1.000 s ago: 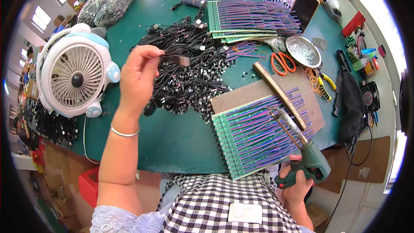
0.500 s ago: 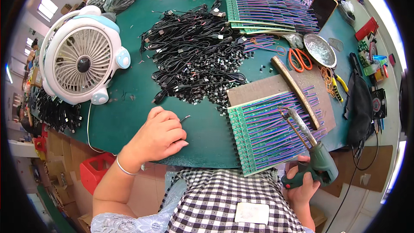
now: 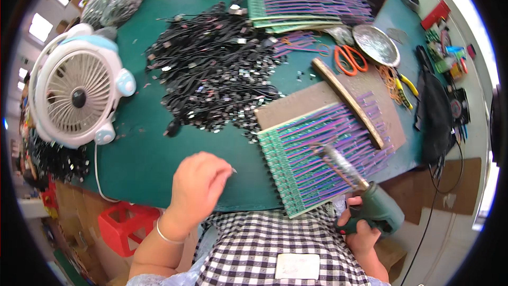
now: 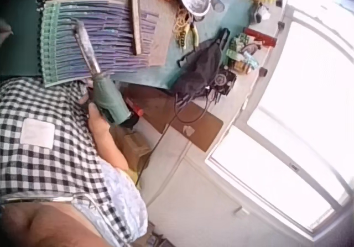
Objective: The person secures wires and connectors onto multiple circuit boards using a hot glue gun.
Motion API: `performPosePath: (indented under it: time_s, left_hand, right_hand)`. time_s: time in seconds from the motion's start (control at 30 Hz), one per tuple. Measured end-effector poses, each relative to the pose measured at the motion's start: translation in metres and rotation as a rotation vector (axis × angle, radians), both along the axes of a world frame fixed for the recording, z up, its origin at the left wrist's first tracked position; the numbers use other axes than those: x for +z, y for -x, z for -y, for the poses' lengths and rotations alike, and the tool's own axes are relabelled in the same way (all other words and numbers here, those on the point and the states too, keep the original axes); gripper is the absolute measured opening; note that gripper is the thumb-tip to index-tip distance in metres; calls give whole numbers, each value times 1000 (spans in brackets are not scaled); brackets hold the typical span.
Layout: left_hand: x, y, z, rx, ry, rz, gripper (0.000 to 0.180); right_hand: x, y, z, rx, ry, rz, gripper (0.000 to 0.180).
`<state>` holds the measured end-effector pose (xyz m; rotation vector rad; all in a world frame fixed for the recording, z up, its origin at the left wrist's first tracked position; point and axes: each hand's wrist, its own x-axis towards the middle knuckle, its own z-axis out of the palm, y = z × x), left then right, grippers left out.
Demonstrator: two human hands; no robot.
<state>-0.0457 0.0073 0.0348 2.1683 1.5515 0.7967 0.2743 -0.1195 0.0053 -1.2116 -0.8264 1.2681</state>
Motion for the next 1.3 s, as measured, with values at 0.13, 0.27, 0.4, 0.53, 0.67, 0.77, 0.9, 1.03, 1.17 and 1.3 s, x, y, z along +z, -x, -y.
performPosePath:
  time_s: [0.13, 0.27, 0.4, 0.53, 0.67, 0.77, 0.9, 1.03, 1.17, 1.3]
  left_hand:
    - [1, -34, 19, -211, 36, 25, 13]
    - [-10, -52, 32, -259, 142, 38, 16]
    - [-9, -71, 38, -201, 56, 22, 17]
    - [-12, -84, 44, -188, 35, -23, 18]
    - [-13, -92, 46, -203, -3, -76, 18]
    - [-14, -94, 48, -207, -26, -109, 18]
    - [-19, -97, 48, -199, -61, -139, 19]
    - [-21, -97, 50, -196, -78, -142, 19]
    - [-24, -97, 51, -182, -116, -153, 19]
    - [-24, -98, 51, -179, -130, -155, 19]
  right_hand:
    - [20, 10, 6, 1, 86, -62, 40]
    - [28, -21, 37, 230, 270, 210, 32]
    - [29, -32, 58, 229, 323, 163, 28]
    - [33, -30, 58, 187, 306, 121, 28]
    - [23, -32, 64, 195, 296, 126, 26]
    - [3, -36, 83, 213, 161, 350, 25]
    - [-6, -32, 95, 141, 154, 529, 26]
    - [-9, -33, 94, 186, 84, 599, 26]
    - [4, -26, 76, 178, -76, 674, 26]
    - [14, -18, 62, 108, -181, 722, 24]
